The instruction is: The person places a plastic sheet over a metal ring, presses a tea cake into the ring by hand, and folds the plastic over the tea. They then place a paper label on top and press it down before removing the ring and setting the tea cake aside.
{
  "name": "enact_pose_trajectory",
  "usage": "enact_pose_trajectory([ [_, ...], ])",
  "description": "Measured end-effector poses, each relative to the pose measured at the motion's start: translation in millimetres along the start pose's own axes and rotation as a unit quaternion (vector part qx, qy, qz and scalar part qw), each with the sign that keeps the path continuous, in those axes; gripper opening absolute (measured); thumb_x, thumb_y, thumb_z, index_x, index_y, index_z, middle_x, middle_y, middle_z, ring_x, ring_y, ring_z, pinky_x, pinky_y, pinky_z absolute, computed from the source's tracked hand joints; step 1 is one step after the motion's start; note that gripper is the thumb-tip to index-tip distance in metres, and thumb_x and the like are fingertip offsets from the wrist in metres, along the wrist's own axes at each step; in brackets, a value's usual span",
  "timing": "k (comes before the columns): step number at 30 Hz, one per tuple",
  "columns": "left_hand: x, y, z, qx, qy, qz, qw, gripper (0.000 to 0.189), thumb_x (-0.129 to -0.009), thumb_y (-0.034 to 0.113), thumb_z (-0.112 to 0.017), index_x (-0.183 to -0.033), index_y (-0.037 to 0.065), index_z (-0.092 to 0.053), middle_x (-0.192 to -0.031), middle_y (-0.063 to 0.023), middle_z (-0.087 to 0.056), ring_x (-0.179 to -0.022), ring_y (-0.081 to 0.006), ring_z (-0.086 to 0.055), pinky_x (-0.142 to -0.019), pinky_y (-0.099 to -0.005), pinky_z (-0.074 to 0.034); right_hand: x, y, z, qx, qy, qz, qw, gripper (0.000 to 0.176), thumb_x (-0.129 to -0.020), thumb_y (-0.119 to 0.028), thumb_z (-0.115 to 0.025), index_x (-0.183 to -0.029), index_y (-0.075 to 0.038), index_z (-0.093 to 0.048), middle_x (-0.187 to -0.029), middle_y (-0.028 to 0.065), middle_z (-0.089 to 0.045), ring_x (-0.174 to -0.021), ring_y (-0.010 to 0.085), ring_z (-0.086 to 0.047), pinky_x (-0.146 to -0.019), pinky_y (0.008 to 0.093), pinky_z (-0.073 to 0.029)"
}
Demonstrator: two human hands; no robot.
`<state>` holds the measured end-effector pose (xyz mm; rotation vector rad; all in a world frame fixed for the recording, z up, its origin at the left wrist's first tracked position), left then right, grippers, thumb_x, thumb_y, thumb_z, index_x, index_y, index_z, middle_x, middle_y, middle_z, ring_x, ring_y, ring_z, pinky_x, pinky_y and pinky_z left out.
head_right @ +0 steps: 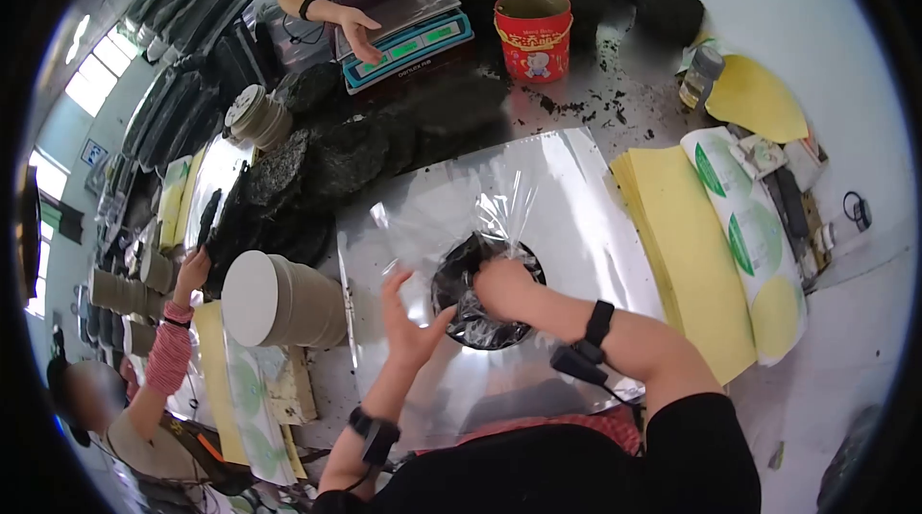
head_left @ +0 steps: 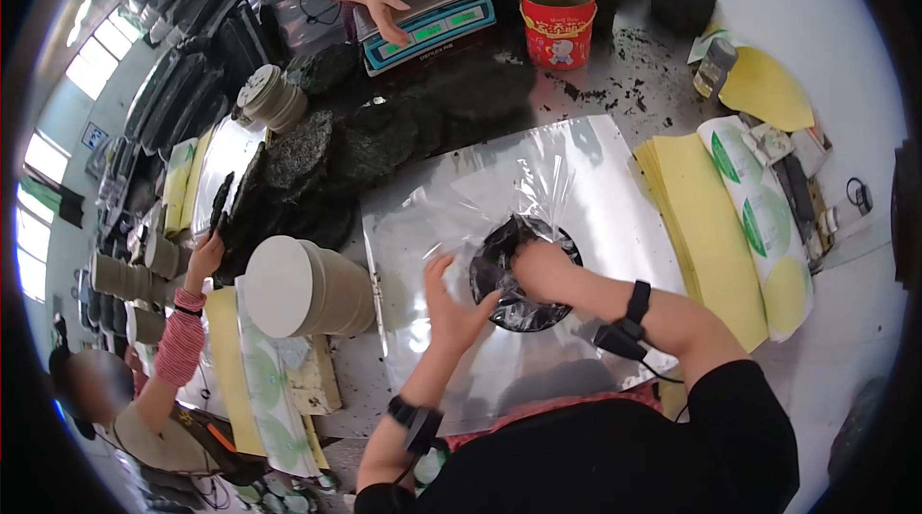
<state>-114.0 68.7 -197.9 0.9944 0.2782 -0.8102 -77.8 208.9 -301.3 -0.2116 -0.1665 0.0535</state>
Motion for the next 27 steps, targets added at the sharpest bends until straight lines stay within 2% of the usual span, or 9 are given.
enact_pose_trajectory([
  [3, -4, -3, -47, 0.161, -0.060, -0.057, 0.984, 0.039, -0.069, 0.006, -0.078, -0.100, 0.004, -0.054, -0.094, -0.0120, -0.059, -0.085, -0.0257, -0.060, -0.077, -0.0327, -0.048, -1, 2, 19, -0.047, -0.117, -0.001, 0.992, 0.031, -0.067, -0.019, -0.067, -0.091, 0.000, -0.068, -0.098, 0.0174, -0.065, -0.094, 0.0328, -0.063, -0.077, 0.0422, -0.053],
  [7, 6, -25, -66, 0.106, -0.068, 0.078, 0.989, 0.038, -0.070, 0.002, -0.072, -0.105, 0.002, -0.058, -0.098, -0.0119, -0.054, -0.081, -0.0232, -0.058, -0.071, -0.0318, -0.049, 62, 1, 93, -0.243, 0.106, 0.111, 0.958, 0.042, -0.076, -0.023, -0.065, -0.109, 0.002, -0.059, -0.115, 0.0203, -0.060, -0.109, 0.0305, -0.058, -0.095, 0.0398, -0.044],
  [9, -1, -11, -56, 0.102, -0.045, 0.045, 0.993, 0.049, -0.069, 0.001, -0.070, -0.118, 0.002, -0.059, -0.105, -0.0138, -0.051, -0.087, -0.0250, -0.057, -0.074, -0.0334, -0.050, 80, 40, 131, -0.396, 0.374, -0.035, 0.838, 0.048, -0.080, -0.021, -0.063, -0.121, 0.002, -0.051, -0.122, 0.0191, -0.056, -0.113, 0.0271, -0.056, -0.095, 0.0382, -0.043],
  [12, -10, 5, -37, -0.097, 0.004, -0.131, 0.987, 0.072, -0.070, 0.001, -0.069, -0.138, 0.006, -0.044, -0.123, -0.0175, -0.043, -0.102, -0.0293, -0.055, -0.084, -0.0354, -0.050, 49, 59, 69, -0.732, 0.344, -0.156, 0.568, 0.061, -0.083, -0.023, -0.070, -0.132, 0.001, -0.043, -0.125, 0.0157, -0.051, -0.117, 0.0248, -0.049, -0.101, 0.0382, -0.037],
  [14, -20, 6, -34, 0.103, 0.025, -0.010, 0.994, 0.068, -0.067, -0.005, -0.067, -0.132, 0.008, -0.052, -0.131, -0.0183, -0.041, -0.116, -0.0317, -0.051, -0.092, -0.0381, -0.047, 40, 24, 41, -0.579, 0.277, -0.024, 0.767, 0.063, -0.074, -0.027, -0.079, -0.124, -0.001, -0.051, -0.126, 0.0168, -0.050, -0.118, 0.0280, -0.049, -0.103, 0.0408, -0.035],
  [16, -13, -8, -49, 0.315, -0.006, 0.122, 0.941, 0.061, -0.065, -0.007, -0.067, -0.123, 0.009, -0.060, -0.134, -0.0171, -0.041, -0.118, -0.0302, -0.051, -0.091, -0.0372, -0.048, 46, 14, 62, -0.402, 0.364, 0.024, 0.840, 0.057, -0.069, -0.027, -0.081, -0.113, -0.003, -0.054, -0.125, 0.0169, -0.051, -0.116, 0.0305, -0.050, -0.103, 0.0425, -0.036],
  [18, 0, -34, -63, 0.355, -0.078, 0.189, 0.912, 0.055, -0.062, -0.008, -0.068, -0.113, 0.011, -0.069, -0.135, -0.0152, -0.042, -0.118, -0.0279, -0.051, -0.089, -0.0354, -0.049, 51, 6, 73, -0.303, 0.397, 0.050, 0.865, 0.048, -0.065, -0.025, -0.083, -0.099, -0.006, -0.055, -0.122, 0.0162, -0.053, -0.114, 0.0320, -0.051, -0.102, 0.0434, -0.036],
  [22, -6, -17, -58, 0.130, -0.090, -0.082, 0.984, 0.036, -0.059, -0.007, -0.068, -0.092, 0.007, -0.070, -0.121, -0.0107, -0.053, -0.102, -0.0243, -0.059, -0.082, -0.0348, -0.050, 45, 3, 72, -0.394, 0.338, 0.116, 0.847, 0.041, -0.061, -0.016, -0.080, -0.065, -0.010, -0.040, -0.100, 0.0129, -0.056, -0.094, 0.0310, -0.056, -0.082, 0.0407, -0.045],
  [27, 12, -33, -104, -0.075, -0.252, -0.077, 0.962, 0.022, -0.063, -0.006, -0.063, -0.084, 0.003, -0.060, -0.111, -0.0126, -0.058, -0.108, -0.0285, -0.054, -0.082, -0.0365, -0.047, 26, 7, 40, -0.270, 0.267, 0.033, 0.925, 0.020, -0.066, -0.006, -0.067, -0.064, -0.007, -0.047, -0.081, 0.0135, -0.049, -0.075, 0.0325, -0.054, -0.066, 0.0419, -0.047],
])
Point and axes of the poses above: each hand's wrist, its own x-axis away from the middle knuckle, its own z-axis out of the back of the hand, y = z × x, the point moved 6 cm from there along -x, towards the middle knuckle
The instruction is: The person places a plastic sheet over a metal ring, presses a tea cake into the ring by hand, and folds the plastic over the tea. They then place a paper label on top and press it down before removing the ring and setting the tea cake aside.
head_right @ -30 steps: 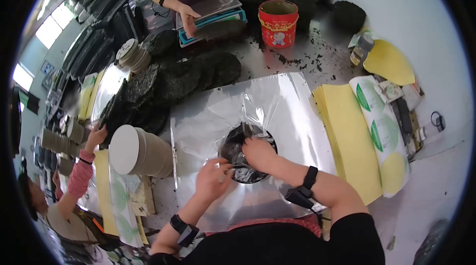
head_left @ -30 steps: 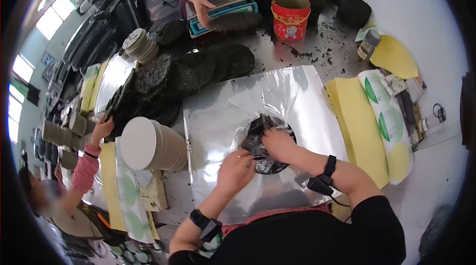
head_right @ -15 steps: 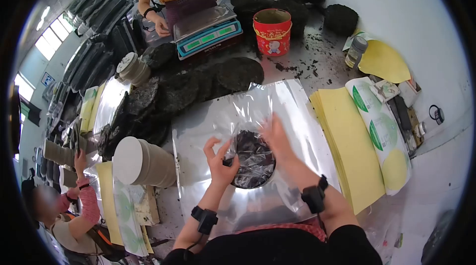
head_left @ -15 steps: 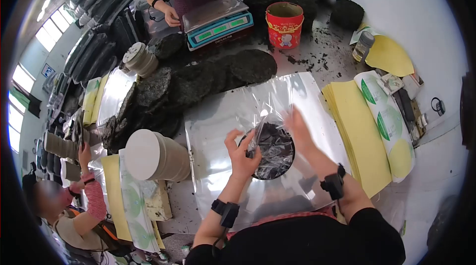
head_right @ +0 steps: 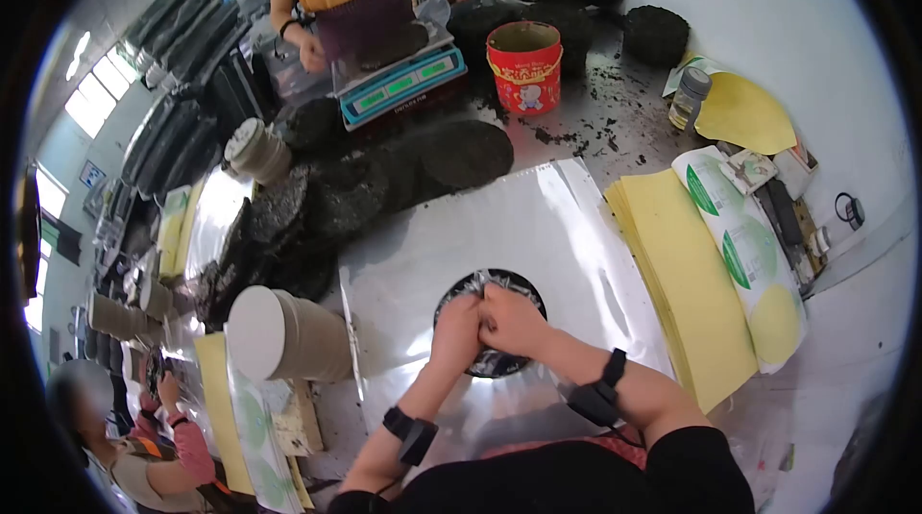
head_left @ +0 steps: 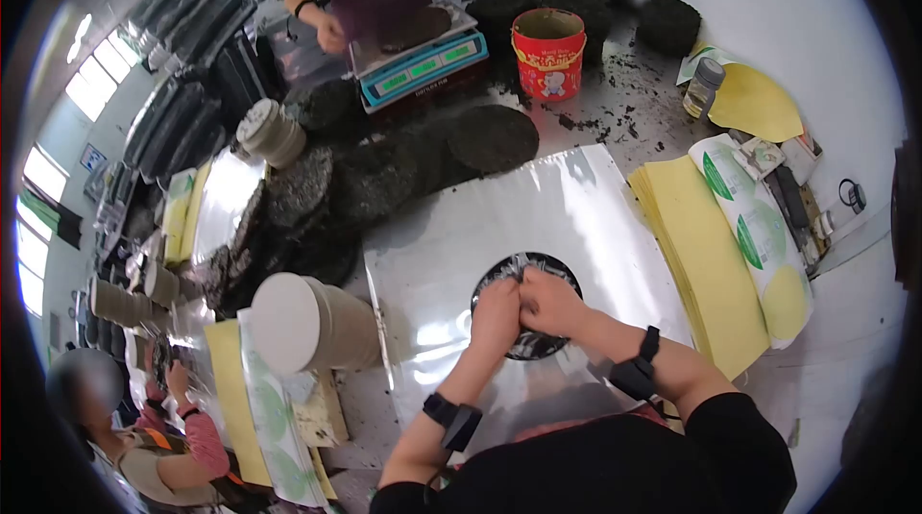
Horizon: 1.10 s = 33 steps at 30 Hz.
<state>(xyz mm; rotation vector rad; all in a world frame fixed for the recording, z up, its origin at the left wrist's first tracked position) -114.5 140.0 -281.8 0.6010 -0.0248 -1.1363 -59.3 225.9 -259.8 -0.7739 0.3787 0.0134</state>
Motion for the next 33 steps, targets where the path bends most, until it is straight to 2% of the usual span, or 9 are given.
enact_pose_trajectory([
  [9, 0, 35, 37, 0.078, 0.040, -0.031, 0.996, 0.060, -0.073, 0.000, -0.047, -0.133, -0.003, -0.044, -0.135, -0.0225, -0.047, -0.122, -0.0373, -0.047, -0.106, -0.0438, -0.036, 3, -5, -13, 0.287, -0.079, 0.025, 0.954, 0.031, -0.075, -0.013, -0.056, -0.098, 0.008, -0.060, -0.100, 0.0181, -0.055, -0.094, 0.0294, -0.053, -0.086, 0.0392, -0.045],
  [14, 3, 19, 0, -0.031, 0.003, 0.010, 0.999, 0.058, -0.077, 0.010, -0.053, -0.134, -0.001, -0.045, -0.137, -0.0238, -0.046, -0.123, -0.0374, -0.047, -0.103, -0.0453, -0.036, 38, -9, -2, 0.241, -0.080, -0.043, 0.966, 0.058, -0.080, -0.027, -0.056, -0.125, 0.009, -0.052, -0.137, 0.0273, -0.045, -0.135, 0.0376, -0.035, -0.114, 0.0521, -0.019],
  [19, 18, 23, -5, -0.076, 0.006, -0.040, 0.996, 0.052, -0.083, 0.016, -0.054, -0.131, -0.002, -0.048, -0.136, -0.0257, -0.046, -0.123, -0.0385, -0.047, -0.103, -0.0476, -0.035, 74, -25, 29, 0.060, -0.106, 0.035, 0.992, 0.033, -0.078, -0.019, -0.064, -0.108, -0.005, -0.062, -0.117, 0.0191, -0.057, -0.117, 0.0326, -0.051, -0.107, 0.0471, -0.034],
  [21, 27, 41, 13, -0.072, -0.031, 0.003, 0.997, 0.058, -0.082, 0.015, -0.053, -0.136, -0.004, -0.041, -0.139, -0.0239, -0.043, -0.133, -0.0370, -0.037, -0.108, -0.0477, -0.029, 130, -1, 88, 0.112, 0.059, 0.032, 0.991, 0.029, -0.081, -0.018, -0.064, -0.108, -0.009, -0.061, -0.113, 0.0135, -0.058, -0.109, 0.0316, -0.054, -0.101, 0.0448, -0.038],
  [23, 39, 40, 13, -0.096, -0.045, 0.011, 0.994, 0.060, -0.082, 0.014, -0.052, -0.137, -0.005, -0.037, -0.140, -0.0229, -0.042, -0.137, -0.0360, -0.031, -0.110, -0.0481, -0.026, 195, 78, 186, 0.198, 0.272, -0.149, 0.930, 0.034, -0.072, -0.017, -0.072, -0.102, -0.009, -0.059, -0.116, 0.0141, -0.057, -0.109, 0.0306, -0.052, -0.093, 0.0434, -0.039],
  [25, 35, 47, 13, -0.095, -0.055, -0.003, 0.994, 0.059, -0.082, 0.013, -0.050, -0.137, -0.007, -0.037, -0.139, -0.0223, -0.043, -0.139, -0.0353, -0.028, -0.112, -0.0484, -0.025, 234, 107, 266, 0.559, 0.162, -0.319, 0.748, 0.045, -0.069, -0.017, -0.074, -0.107, -0.007, -0.053, -0.131, 0.0215, -0.047, -0.124, 0.0380, -0.042, -0.098, 0.0477, -0.037],
  [27, 30, 48, 11, -0.096, -0.053, -0.001, 0.994, 0.059, -0.083, 0.013, -0.050, -0.136, -0.007, -0.037, -0.139, -0.0221, -0.044, -0.139, -0.0355, -0.028, -0.112, -0.0486, -0.024, 261, 154, 297, 0.635, 0.127, -0.280, 0.709, 0.032, -0.076, -0.020, -0.069, -0.103, -0.008, -0.059, -0.134, 0.0176, -0.049, -0.129, 0.0335, -0.041, -0.103, 0.0495, -0.033],
  [30, 26, 45, 10, -0.097, -0.059, 0.012, 0.993, 0.060, -0.083, 0.013, -0.051, -0.137, -0.007, -0.036, -0.139, -0.0220, -0.044, -0.139, -0.0348, -0.028, -0.112, -0.0484, -0.024, 278, 200, 290, 0.547, 0.221, -0.286, 0.756, 0.022, -0.081, -0.021, -0.065, -0.099, -0.009, -0.061, -0.126, 0.0152, -0.056, -0.120, 0.0296, -0.051, -0.100, 0.0455, -0.038],
  [33, 27, 48, 11, -0.079, -0.074, 0.032, 0.994, 0.061, -0.082, 0.014, -0.052, -0.137, -0.007, -0.035, -0.141, -0.0222, -0.042, -0.139, -0.0348, -0.029, -0.112, -0.0481, -0.024, 307, 230, 331, 0.207, 0.318, -0.480, 0.791, 0.018, -0.086, -0.020, -0.061, -0.102, -0.012, -0.064, -0.117, 0.0115, -0.063, -0.109, 0.0260, -0.059, -0.091, 0.0394, -0.045],
])
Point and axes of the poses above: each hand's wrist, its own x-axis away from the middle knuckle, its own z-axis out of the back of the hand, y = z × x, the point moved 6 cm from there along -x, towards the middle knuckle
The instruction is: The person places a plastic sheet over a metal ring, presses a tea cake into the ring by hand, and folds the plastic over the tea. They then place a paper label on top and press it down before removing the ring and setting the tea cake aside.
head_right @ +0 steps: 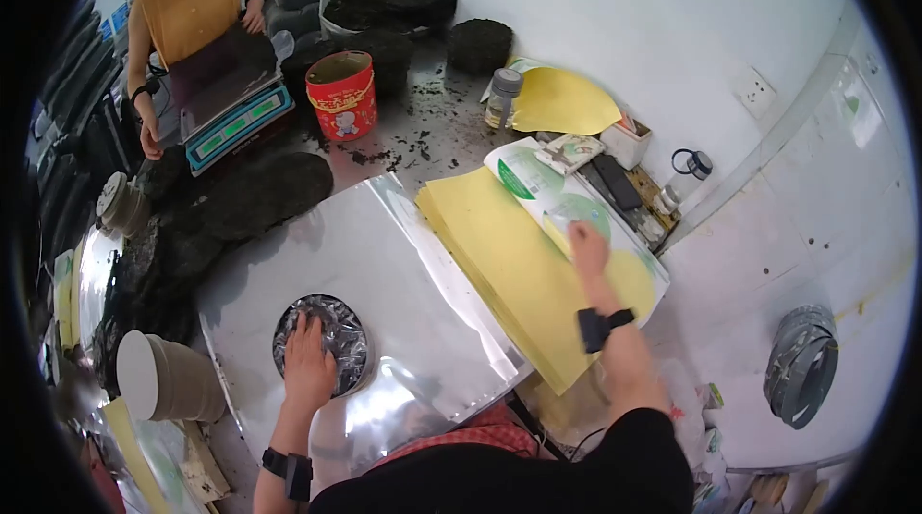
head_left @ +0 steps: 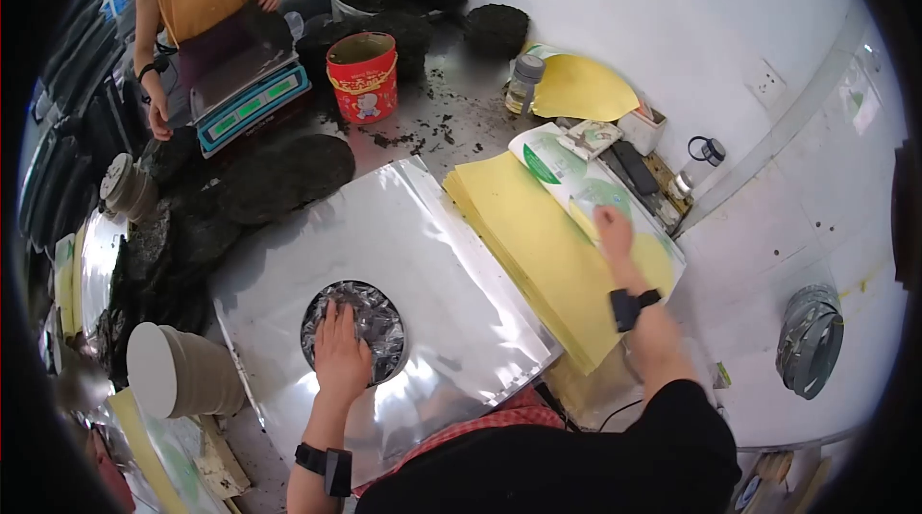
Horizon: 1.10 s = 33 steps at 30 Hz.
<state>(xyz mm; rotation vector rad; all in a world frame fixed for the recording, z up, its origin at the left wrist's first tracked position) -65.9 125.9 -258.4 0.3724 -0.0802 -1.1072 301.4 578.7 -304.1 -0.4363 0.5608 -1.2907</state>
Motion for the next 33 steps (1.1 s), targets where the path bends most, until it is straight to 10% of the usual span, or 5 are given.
enact_pose_trajectory([
  [8, 0, -7, 2, 0.028, 0.036, 0.034, 0.998, 0.067, -0.086, 0.021, -0.056, -0.142, -0.004, -0.030, -0.144, -0.0259, -0.036, -0.134, -0.0338, -0.036, -0.112, -0.0457, -0.027, -10, -177, 75, -0.608, -0.084, 0.110, 0.782, 0.045, -0.097, -0.028, -0.051, -0.132, 0.000, -0.043, -0.118, 0.0107, -0.055, -0.109, 0.0225, -0.055, -0.093, 0.0355, -0.047],
  [17, 12, -18, -8, 0.098, -0.028, -0.022, 0.995, 0.058, -0.086, 0.038, -0.060, -0.138, 0.016, -0.046, -0.142, -0.0078, -0.046, -0.131, -0.0286, -0.042, -0.108, -0.0396, -0.034, 296, -352, -122, 0.184, -0.423, 0.567, 0.682, 0.079, -0.094, -0.046, -0.047, -0.146, 0.006, -0.019, -0.153, 0.0253, -0.019, -0.144, 0.0348, -0.014, -0.116, 0.0524, -0.007],
  [20, 11, -25, -4, 0.176, 0.004, -0.019, 0.984, 0.058, -0.086, 0.028, -0.060, -0.139, 0.010, -0.043, -0.140, -0.0148, -0.046, -0.127, -0.0313, -0.047, -0.106, -0.0412, -0.036, 296, -377, -131, -0.174, -0.415, 0.439, 0.777, 0.074, -0.096, -0.046, -0.041, -0.147, 0.004, -0.021, -0.154, 0.0236, -0.019, -0.145, 0.0347, -0.013, -0.113, 0.0590, -0.005],
  [24, 26, -71, 35, 0.641, 0.215, 0.154, 0.720, 0.064, -0.083, -0.007, -0.045, -0.144, 0.000, -0.024, -0.146, -0.0130, -0.036, -0.126, -0.0257, -0.046, -0.107, -0.0414, -0.037, 328, -380, -167, 0.012, -0.313, 0.531, 0.787, 0.065, -0.095, -0.044, -0.043, -0.150, -0.015, -0.025, -0.156, 0.0170, -0.019, -0.145, 0.0366, -0.013, -0.111, 0.0639, -0.007],
  [33, -13, -94, 34, 0.260, -0.004, 0.118, 0.958, 0.034, -0.088, 0.022, -0.058, -0.116, 0.004, -0.061, -0.111, -0.0173, -0.064, -0.107, -0.0359, -0.058, -0.088, -0.0404, -0.048, 346, -384, -169, 0.096, -0.295, 0.579, 0.754, 0.059, -0.090, -0.052, -0.048, -0.142, -0.026, -0.041, -0.156, 0.0145, -0.019, -0.143, 0.0447, -0.008, -0.101, 0.0768, -0.008],
])
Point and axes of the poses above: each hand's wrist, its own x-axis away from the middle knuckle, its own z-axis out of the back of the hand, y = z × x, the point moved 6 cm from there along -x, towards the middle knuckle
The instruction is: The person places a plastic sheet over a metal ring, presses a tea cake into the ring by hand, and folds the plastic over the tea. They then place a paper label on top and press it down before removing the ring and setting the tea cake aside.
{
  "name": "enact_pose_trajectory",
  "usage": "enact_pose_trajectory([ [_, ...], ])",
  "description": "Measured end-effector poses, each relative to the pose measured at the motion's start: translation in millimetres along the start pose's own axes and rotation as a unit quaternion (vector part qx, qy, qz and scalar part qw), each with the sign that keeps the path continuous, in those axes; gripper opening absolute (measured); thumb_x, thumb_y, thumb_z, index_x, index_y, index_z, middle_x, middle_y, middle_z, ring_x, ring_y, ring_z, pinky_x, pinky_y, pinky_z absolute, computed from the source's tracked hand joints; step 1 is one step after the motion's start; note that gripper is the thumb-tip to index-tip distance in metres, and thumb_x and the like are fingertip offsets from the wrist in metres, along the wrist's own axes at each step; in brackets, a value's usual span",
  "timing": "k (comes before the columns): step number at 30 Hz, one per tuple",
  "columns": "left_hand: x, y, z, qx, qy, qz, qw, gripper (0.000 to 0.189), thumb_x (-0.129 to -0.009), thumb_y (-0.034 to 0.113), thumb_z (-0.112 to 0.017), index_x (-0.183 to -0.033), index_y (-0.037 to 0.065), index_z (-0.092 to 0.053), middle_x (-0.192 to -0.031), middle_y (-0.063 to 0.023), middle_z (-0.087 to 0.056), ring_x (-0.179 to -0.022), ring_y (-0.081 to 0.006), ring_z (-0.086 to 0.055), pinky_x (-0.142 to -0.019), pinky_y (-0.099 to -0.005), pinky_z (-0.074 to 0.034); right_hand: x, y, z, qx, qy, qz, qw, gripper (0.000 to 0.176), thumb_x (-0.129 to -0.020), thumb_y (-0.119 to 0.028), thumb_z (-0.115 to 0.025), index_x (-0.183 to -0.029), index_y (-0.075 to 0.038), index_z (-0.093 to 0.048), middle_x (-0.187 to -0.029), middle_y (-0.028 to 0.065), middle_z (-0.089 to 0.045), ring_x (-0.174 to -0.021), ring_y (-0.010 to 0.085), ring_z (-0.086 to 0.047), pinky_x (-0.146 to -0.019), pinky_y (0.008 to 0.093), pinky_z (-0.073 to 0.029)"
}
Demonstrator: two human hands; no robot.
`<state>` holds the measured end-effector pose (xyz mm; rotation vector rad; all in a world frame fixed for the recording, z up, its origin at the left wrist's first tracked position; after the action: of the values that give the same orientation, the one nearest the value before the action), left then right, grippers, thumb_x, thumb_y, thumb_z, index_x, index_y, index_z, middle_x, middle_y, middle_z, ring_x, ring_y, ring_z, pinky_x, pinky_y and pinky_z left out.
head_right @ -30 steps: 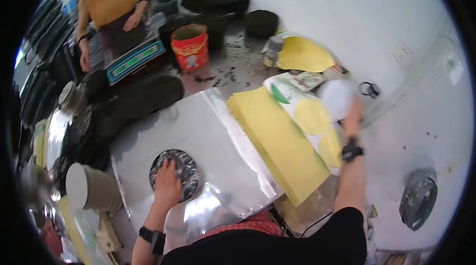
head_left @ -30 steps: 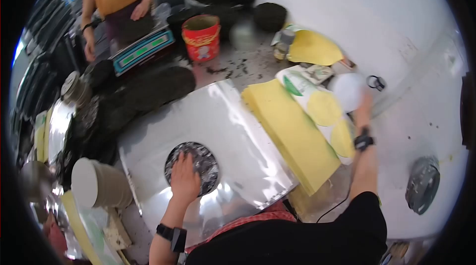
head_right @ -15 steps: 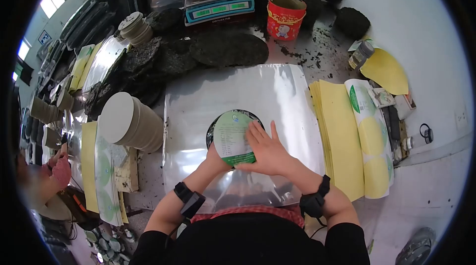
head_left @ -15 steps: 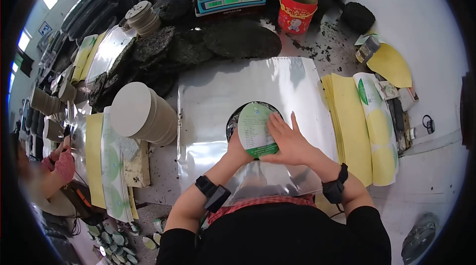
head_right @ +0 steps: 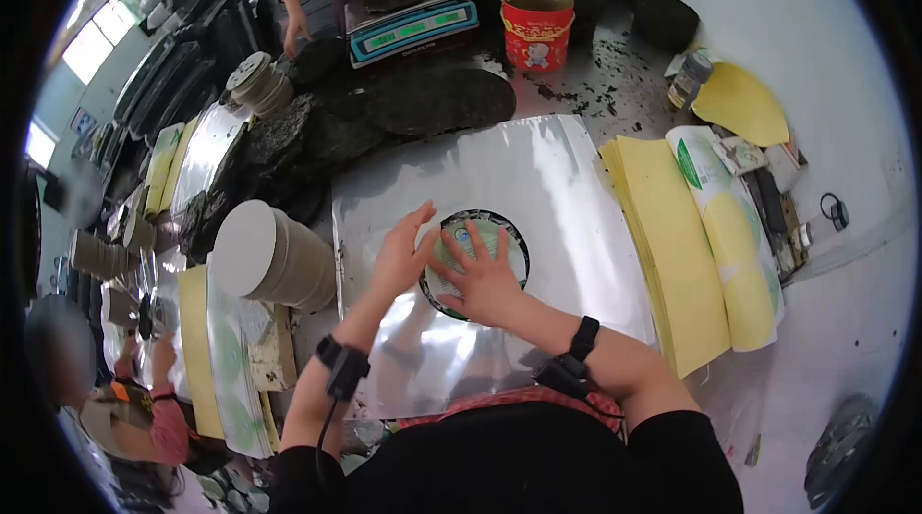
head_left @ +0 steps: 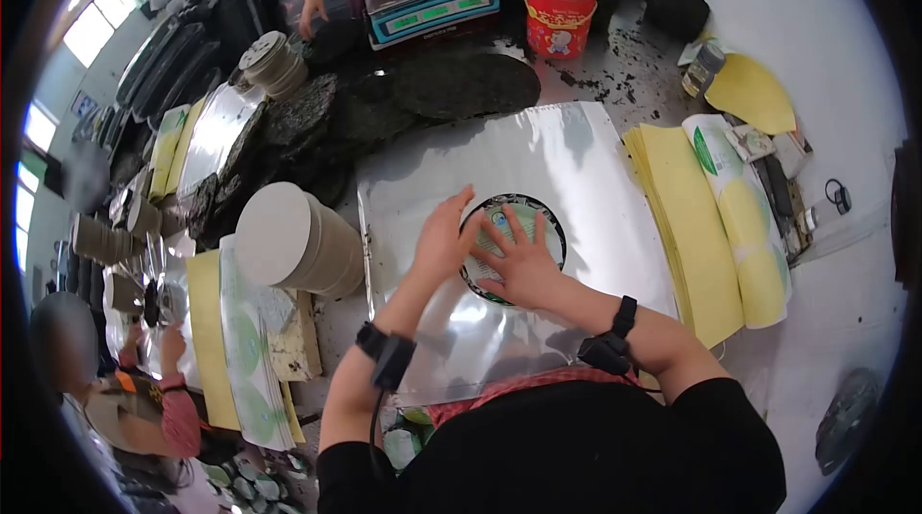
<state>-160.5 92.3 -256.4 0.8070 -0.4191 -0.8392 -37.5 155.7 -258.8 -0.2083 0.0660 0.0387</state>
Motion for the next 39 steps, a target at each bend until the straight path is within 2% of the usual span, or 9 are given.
enact_pose_trajectory([
  [7, 28, 123, 17, -0.154, 0.111, -0.253, 0.949, 0.020, -0.081, 0.019, -0.065, -0.092, 0.003, -0.070, -0.086, -0.0134, -0.068, -0.077, -0.0314, -0.065, -0.069, -0.0366, -0.052, 2, 4, 12, -0.043, -0.020, -0.029, 0.998, 0.051, -0.083, -0.039, -0.063, -0.128, -0.018, -0.056, -0.138, 0.0168, -0.046, -0.135, 0.0351, -0.034, -0.105, 0.0622, -0.026],
  [11, 24, 108, 143, -0.194, 0.086, 0.000, 0.977, 0.017, -0.076, 0.014, -0.068, -0.087, 0.001, -0.070, -0.072, -0.0137, -0.067, -0.063, -0.0220, -0.065, -0.061, -0.0337, -0.050, 25, 34, 149, -0.406, 0.341, 0.038, 0.847, 0.022, -0.081, -0.017, -0.069, -0.102, -0.011, -0.066, -0.080, 0.0054, -0.063, -0.072, 0.0161, -0.063, -0.067, 0.0281, -0.050],
  [14, 45, 75, 199, -0.164, 0.149, 0.050, 0.974, 0.020, -0.074, 0.017, -0.068, -0.085, 0.001, -0.070, -0.074, -0.0151, -0.068, -0.069, -0.0263, -0.067, -0.065, -0.0357, -0.051, -5, 164, 45, -0.414, -0.063, -0.275, 0.866, 0.062, -0.083, -0.032, -0.072, -0.135, -0.009, -0.048, -0.075, 0.0057, -0.060, -0.062, 0.0144, -0.059, -0.052, 0.0278, -0.050],
  [18, 35, 29, 154, -0.172, 0.165, 0.075, 0.968, 0.022, -0.074, 0.020, -0.066, -0.085, 0.001, -0.070, -0.076, -0.0168, -0.067, -0.071, -0.0304, -0.066, -0.065, -0.0384, -0.051, -2, -58, -22, -0.528, -0.289, -0.052, 0.797, 0.048, -0.089, -0.023, -0.064, -0.127, 0.002, -0.049, -0.107, 0.0168, -0.064, -0.086, 0.0245, -0.066, -0.064, 0.0358, -0.056],
  [21, 29, -14, 61, -0.082, 0.006, 0.061, 0.995, 0.023, -0.083, 0.022, -0.065, -0.091, 0.000, -0.067, -0.077, -0.0156, -0.067, -0.068, -0.0250, -0.065, -0.064, -0.0369, -0.050, 67, -222, -58, -0.375, -0.399, 0.439, 0.713, 0.041, -0.091, -0.029, -0.052, -0.126, -0.008, -0.054, -0.110, 0.0204, -0.062, -0.099, 0.0379, -0.060, -0.089, 0.0470, -0.046],
  [24, 77, -16, 67, -0.171, -0.029, 0.060, 0.983, 0.018, -0.082, 0.021, -0.068, -0.089, 0.004, -0.068, -0.086, -0.0063, -0.068, -0.077, -0.0280, -0.063, -0.070, -0.0381, -0.050, 36, -158, 47, -0.270, -0.283, 0.363, 0.846, 0.036, -0.089, -0.022, -0.054, -0.120, -0.006, -0.058, -0.104, 0.0178, -0.064, -0.098, 0.0314, -0.061, -0.084, 0.0414, -0.048],
  [26, 125, -31, 61, -0.243, -0.143, -0.147, 0.948, 0.015, -0.075, 0.023, -0.075, -0.081, 0.012, -0.067, -0.090, -0.0023, -0.066, -0.089, -0.0268, -0.060, -0.078, -0.0387, -0.048, -11, -20, 23, -0.230, 0.097, 0.248, 0.936, 0.048, -0.079, -0.019, -0.066, -0.124, -0.008, -0.054, -0.117, 0.0161, -0.060, -0.110, 0.0327, -0.058, -0.092, 0.0394, -0.047],
  [33, 219, -55, 4, -0.011, -0.057, -0.150, 0.987, 0.021, -0.066, 0.016, -0.081, -0.068, 0.012, -0.060, -0.078, -0.0007, -0.062, -0.075, -0.0237, -0.058, -0.070, -0.0354, -0.044, 31, 81, -64, -0.332, -0.009, -0.063, 0.941, 0.093, -0.070, -0.032, -0.060, -0.148, -0.003, -0.020, -0.152, 0.0190, -0.028, -0.146, 0.0332, -0.008, -0.114, 0.0532, 0.009],
  [39, 225, -55, 4, 0.009, -0.130, -0.086, 0.988, 0.013, -0.079, 0.019, -0.072, -0.088, 0.010, -0.068, -0.082, -0.0055, -0.064, -0.080, -0.0270, -0.061, -0.073, -0.0387, -0.048, 46, 67, -46, -0.420, 0.037, -0.108, 0.900, 0.070, -0.077, -0.016, -0.044, -0.145, -0.005, -0.033, -0.145, 0.0164, -0.039, -0.139, 0.0277, -0.029, -0.115, 0.0427, -0.013],
])
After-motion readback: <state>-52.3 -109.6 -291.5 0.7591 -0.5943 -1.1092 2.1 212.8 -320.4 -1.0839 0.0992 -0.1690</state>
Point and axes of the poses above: each hand's wrist, its own x-axis away from the middle knuckle, its own z-axis out of the back of the hand, y = z × x, the point moved 6 cm from there along -x, towards the middle knuckle
